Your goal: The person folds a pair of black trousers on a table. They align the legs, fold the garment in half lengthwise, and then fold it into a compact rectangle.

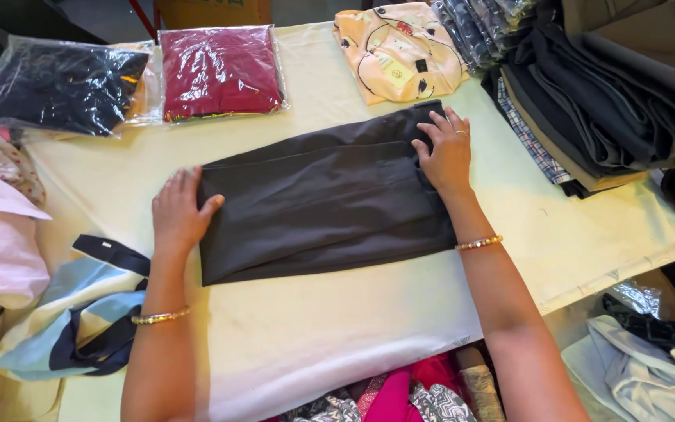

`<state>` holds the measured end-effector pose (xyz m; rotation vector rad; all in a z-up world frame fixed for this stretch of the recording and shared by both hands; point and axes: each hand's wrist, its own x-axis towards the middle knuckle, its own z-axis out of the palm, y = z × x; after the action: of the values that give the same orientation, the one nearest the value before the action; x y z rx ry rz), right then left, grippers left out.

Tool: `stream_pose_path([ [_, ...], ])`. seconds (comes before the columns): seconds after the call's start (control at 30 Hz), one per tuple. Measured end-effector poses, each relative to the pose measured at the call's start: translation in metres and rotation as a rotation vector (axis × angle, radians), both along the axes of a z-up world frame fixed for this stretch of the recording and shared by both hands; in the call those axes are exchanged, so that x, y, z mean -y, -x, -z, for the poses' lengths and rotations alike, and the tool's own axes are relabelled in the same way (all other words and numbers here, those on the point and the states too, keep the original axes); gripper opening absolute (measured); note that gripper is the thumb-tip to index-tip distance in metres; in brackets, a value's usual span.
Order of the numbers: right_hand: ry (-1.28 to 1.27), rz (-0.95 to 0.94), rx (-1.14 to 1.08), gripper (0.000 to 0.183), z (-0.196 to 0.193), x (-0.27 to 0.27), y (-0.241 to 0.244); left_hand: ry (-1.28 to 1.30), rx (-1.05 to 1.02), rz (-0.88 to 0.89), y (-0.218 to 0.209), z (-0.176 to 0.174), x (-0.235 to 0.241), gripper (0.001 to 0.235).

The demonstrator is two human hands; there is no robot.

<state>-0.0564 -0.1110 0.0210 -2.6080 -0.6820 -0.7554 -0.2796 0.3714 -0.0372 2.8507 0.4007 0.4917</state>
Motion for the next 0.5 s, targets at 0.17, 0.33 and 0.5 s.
stream_pose_path([
  [0.17, 0.027, -0.108, -0.106, 0.051, -0.023, -0.033, 0.041, 0.459, 0.076, -0.179, 0.007, -0.035, 0.006, 0.079],
  [0.33, 0.11, -0.369, -0.266, 0.069, -0.041, -0.095, 0.109, 0.977, -0.021, -0.168, 0.011, -0.045, 0.0, 0.091],
  [0.5, 0.384, -0.37, -0.38, 0.079, -0.001, -0.126, 0.123, 1.059, -0.369, -0.183, 0.024, -0.063, 0.013, 0.065],
])
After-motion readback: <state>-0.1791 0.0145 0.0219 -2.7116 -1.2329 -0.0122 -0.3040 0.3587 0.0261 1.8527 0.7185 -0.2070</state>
